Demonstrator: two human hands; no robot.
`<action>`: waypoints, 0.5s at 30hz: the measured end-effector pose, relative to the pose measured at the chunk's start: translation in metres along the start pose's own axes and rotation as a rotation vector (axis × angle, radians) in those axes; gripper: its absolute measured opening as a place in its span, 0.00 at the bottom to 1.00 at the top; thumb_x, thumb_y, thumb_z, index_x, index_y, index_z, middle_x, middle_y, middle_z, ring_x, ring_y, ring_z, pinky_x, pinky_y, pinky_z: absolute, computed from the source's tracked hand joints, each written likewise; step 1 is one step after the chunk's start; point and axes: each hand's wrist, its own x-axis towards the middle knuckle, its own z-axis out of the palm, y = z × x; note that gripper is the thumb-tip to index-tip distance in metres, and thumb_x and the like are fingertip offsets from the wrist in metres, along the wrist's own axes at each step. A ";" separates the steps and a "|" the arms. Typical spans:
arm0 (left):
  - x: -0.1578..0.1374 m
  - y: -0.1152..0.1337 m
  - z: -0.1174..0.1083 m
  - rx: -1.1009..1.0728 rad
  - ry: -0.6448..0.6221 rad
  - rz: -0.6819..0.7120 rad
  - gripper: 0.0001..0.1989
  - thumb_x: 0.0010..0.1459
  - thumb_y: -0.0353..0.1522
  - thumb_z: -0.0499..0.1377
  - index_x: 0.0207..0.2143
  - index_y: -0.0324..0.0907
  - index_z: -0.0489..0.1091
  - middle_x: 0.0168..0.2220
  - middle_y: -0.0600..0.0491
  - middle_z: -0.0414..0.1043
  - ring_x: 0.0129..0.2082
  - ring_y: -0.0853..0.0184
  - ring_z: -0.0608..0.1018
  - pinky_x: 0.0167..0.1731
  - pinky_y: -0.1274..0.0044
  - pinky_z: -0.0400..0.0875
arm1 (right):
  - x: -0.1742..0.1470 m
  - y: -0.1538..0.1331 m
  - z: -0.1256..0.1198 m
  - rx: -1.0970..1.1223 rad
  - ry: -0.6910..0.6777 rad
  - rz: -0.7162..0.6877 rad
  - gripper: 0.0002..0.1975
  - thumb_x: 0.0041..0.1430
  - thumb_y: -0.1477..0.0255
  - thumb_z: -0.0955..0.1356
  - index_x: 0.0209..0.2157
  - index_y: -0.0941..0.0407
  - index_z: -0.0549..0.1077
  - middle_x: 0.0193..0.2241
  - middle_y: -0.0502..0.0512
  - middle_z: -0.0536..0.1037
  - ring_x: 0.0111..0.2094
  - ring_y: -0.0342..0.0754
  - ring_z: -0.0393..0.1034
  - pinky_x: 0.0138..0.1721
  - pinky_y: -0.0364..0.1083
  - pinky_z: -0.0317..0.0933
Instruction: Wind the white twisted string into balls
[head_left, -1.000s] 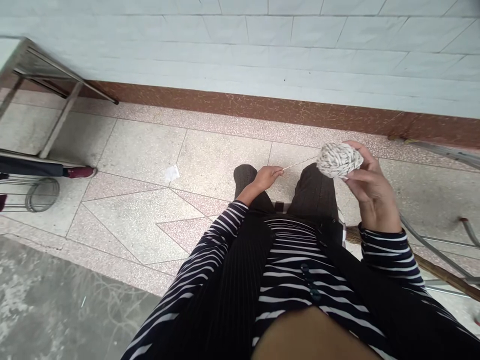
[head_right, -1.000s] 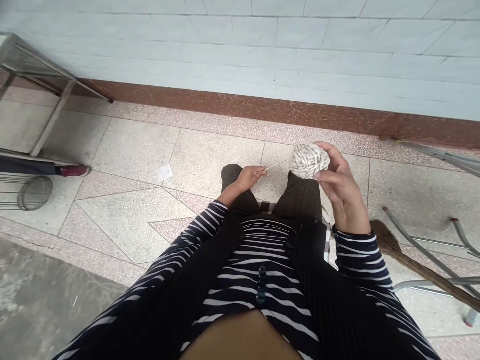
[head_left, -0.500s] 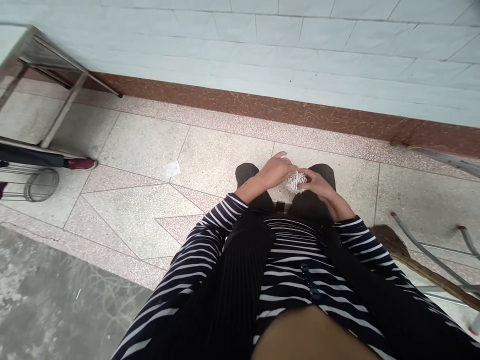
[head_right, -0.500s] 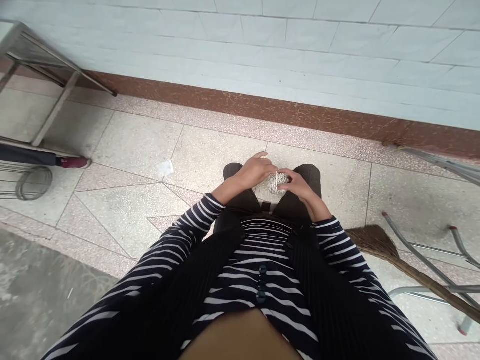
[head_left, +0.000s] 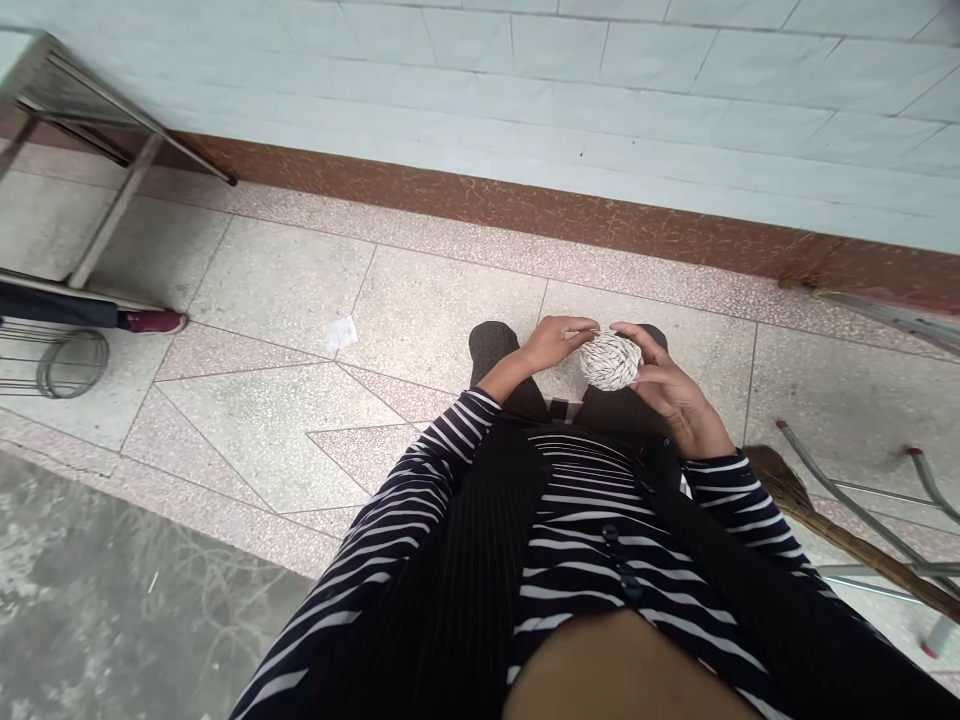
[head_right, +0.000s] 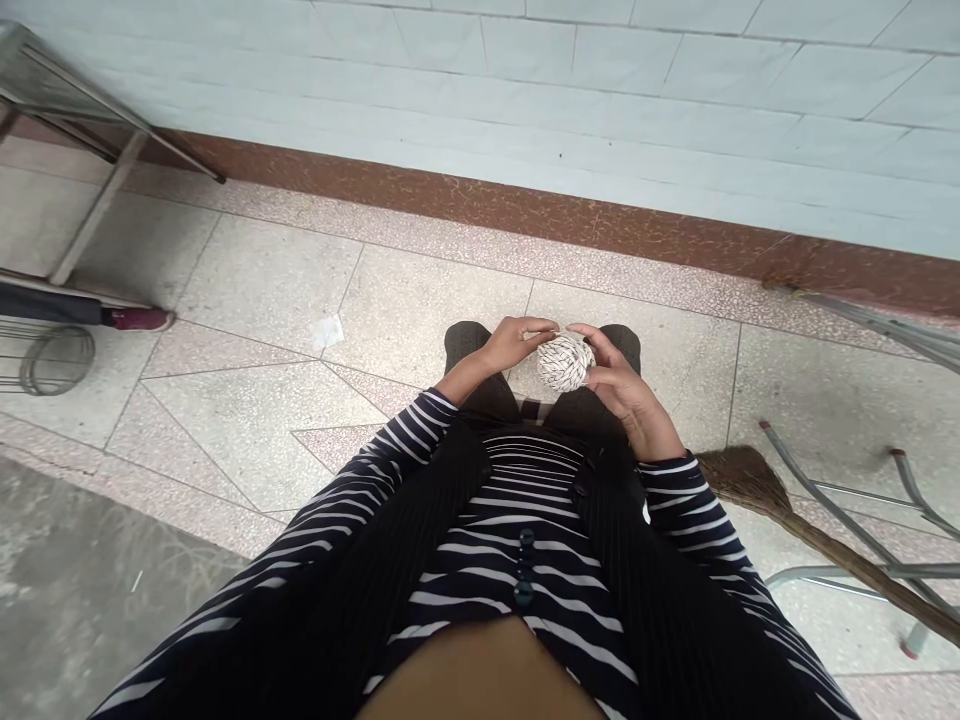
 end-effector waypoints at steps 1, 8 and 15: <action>0.000 -0.002 -0.001 0.014 0.006 -0.009 0.12 0.73 0.36 0.63 0.51 0.43 0.85 0.53 0.49 0.88 0.56 0.59 0.86 0.61 0.71 0.75 | -0.003 -0.003 0.001 0.008 0.002 -0.015 0.43 0.36 0.68 0.78 0.60 0.44 0.76 0.52 0.53 0.82 0.53 0.57 0.78 0.50 0.52 0.73; -0.004 -0.027 -0.007 0.077 0.024 -0.138 0.12 0.72 0.35 0.61 0.45 0.43 0.86 0.52 0.48 0.88 0.56 0.57 0.86 0.62 0.70 0.75 | -0.024 -0.038 0.008 0.099 0.069 -0.074 0.41 0.31 0.62 0.81 0.54 0.46 0.80 0.52 0.57 0.83 0.61 0.69 0.77 0.64 0.66 0.72; 0.007 -0.055 -0.020 0.135 0.069 -0.202 0.12 0.71 0.35 0.61 0.39 0.41 0.85 0.45 0.49 0.88 0.47 0.61 0.86 0.54 0.75 0.75 | -0.058 -0.095 0.013 0.147 0.251 -0.425 0.47 0.27 0.42 0.86 0.54 0.36 0.80 0.60 0.57 0.79 0.71 0.75 0.66 0.60 0.76 0.74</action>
